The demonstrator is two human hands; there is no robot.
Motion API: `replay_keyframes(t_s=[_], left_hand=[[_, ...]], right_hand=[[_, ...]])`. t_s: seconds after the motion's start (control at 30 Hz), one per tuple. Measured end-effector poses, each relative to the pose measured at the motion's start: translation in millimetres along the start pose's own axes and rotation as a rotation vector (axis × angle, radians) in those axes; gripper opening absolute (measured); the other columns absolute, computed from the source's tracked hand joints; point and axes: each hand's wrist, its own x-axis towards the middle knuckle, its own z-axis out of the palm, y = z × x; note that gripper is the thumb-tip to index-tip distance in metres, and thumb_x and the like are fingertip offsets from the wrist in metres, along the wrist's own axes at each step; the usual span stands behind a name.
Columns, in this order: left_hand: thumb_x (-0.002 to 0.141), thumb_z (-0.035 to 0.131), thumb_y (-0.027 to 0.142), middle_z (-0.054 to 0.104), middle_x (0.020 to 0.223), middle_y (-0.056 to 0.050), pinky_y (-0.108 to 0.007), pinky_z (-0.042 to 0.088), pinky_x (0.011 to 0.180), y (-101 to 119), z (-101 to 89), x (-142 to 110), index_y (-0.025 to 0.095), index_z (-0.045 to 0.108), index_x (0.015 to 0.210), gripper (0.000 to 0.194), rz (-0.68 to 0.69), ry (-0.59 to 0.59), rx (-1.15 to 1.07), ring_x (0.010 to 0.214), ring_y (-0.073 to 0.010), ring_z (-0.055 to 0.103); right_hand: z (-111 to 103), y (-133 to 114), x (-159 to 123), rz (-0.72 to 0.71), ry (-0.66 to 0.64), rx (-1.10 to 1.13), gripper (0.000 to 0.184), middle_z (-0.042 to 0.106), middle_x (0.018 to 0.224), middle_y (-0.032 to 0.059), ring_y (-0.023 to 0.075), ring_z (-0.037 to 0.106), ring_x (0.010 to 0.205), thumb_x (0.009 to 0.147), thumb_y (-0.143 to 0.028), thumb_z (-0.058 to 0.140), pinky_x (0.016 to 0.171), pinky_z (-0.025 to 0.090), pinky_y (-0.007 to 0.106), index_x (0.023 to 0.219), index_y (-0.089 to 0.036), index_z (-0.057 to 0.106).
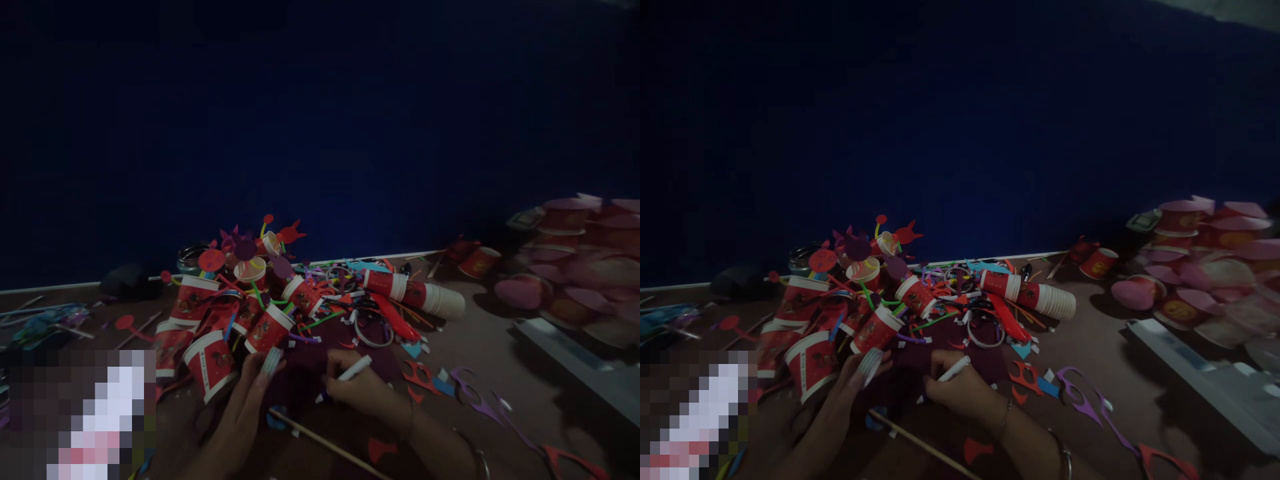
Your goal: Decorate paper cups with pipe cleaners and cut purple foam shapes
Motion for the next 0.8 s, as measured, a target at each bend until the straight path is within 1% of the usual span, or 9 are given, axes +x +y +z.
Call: replay_keyframes(t_s=[0.13, 0.27, 0.33, 0.43, 0.57, 0.73, 0.8], left_hand=[[0.078, 0.052, 0.046, 0.053, 0.130, -0.007, -0.041, 0.029, 0.107, 0.7, -0.2, -0.2, 0.019, 0.054, 0.117, 0.048, -0.003, 0.032, 0.015, 0.128, -0.0286, 0.036], [0.078, 0.052, 0.047, 0.054, 0.129, -0.009, -0.044, 0.026, 0.107, 0.0, -0.3, 0.2, 0.018, 0.052, 0.120, 0.050, -0.016, 0.025, 0.005, 0.128, -0.0298, 0.034], [0.079, 0.051, 0.047, 0.052, 0.130, -0.009, -0.045, 0.027, 0.107, -1.7, -0.7, 0.2, 0.017, 0.051, 0.121, 0.051, -0.019, 0.017, -0.004, 0.129, -0.0302, 0.034], [0.080, 0.050, 0.047, 0.050, 0.132, -0.008, -0.043, 0.028, 0.107, -4.5, -1.7, 0.4, 0.018, 0.051, 0.121, 0.050, -0.019, 0.017, -0.001, 0.128, -0.0297, 0.034], [0.080, 0.050, 0.047, 0.052, 0.130, -0.008, -0.043, 0.028, 0.107, -6.5, -2.7, 1.3, 0.019, 0.052, 0.120, 0.049, -0.017, 0.021, 0.014, 0.128, -0.0290, 0.035], [0.079, 0.052, 0.047, 0.053, 0.129, -0.009, -0.042, 0.031, 0.106, -7.0, -2.5, 2.0, 0.019, 0.052, 0.120, 0.050, -0.014, 0.003, -0.021, 0.127, -0.0292, 0.037], [0.080, 0.050, 0.047, 0.052, 0.130, -0.009, -0.042, 0.030, 0.106, -6.1, -2.0, 1.2, 0.018, 0.051, 0.122, 0.051, -0.023, 0.001, -0.022, 0.127, -0.0289, 0.037]], right_hand=[[0.0, -2.2, -0.6, 0.019, 0.000, -0.009, 0.015, 0.045, 0.048, -0.0069, 0.0072, 0.035, 0.046, 0.063, -0.022, 0.055, 0.041, 0.024, 0.017, 0.054, -0.019, 0.043], [1.2, -1.1, 0.2, 0.024, 0.030, -0.033, 0.013, 0.045, 0.049, -0.0068, 0.0078, 0.036, 0.046, 0.065, -0.022, 0.055, 0.041, 0.025, 0.018, 0.057, -0.019, 0.045], [1.8, -0.3, 0.5, 0.024, 0.046, -0.046, 0.013, 0.046, 0.049, -0.0065, 0.0082, 0.037, 0.046, 0.066, -0.023, 0.055, 0.042, 0.026, 0.018, 0.058, -0.019, 0.046], [2.4, 0.2, 0.9, 0.024, 0.065, -0.051, 0.015, 0.046, 0.049, -0.0061, 0.0086, 0.038, 0.047, 0.068, -0.023, 0.055, 0.043, 0.027, 0.019, 0.058, -0.019, 0.045], [2.8, 0.4, 1.6, 0.014, 0.088, -0.058, 0.016, 0.046, 0.049, -0.0058, 0.0093, 0.039, 0.047, 0.068, -0.023, 0.054, 0.044, 0.028, 0.020, 0.057, -0.020, 0.044], [2.1, 0.4, 1.7, -0.011, 0.086, -0.055, 0.015, 0.045, 0.051, -0.0057, 0.0089, 0.038, 0.048, 0.068, -0.023, 0.054, 0.044, 0.027, 0.020, 0.058, -0.020, 0.044], [1.7, 0.5, 1.6, -0.017, 0.084, -0.047, 0.014, 0.044, 0.051, -0.0061, 0.0086, 0.037, 0.048, 0.067, -0.023, 0.053, 0.044, 0.026, 0.019, 0.057, -0.020, 0.043]])
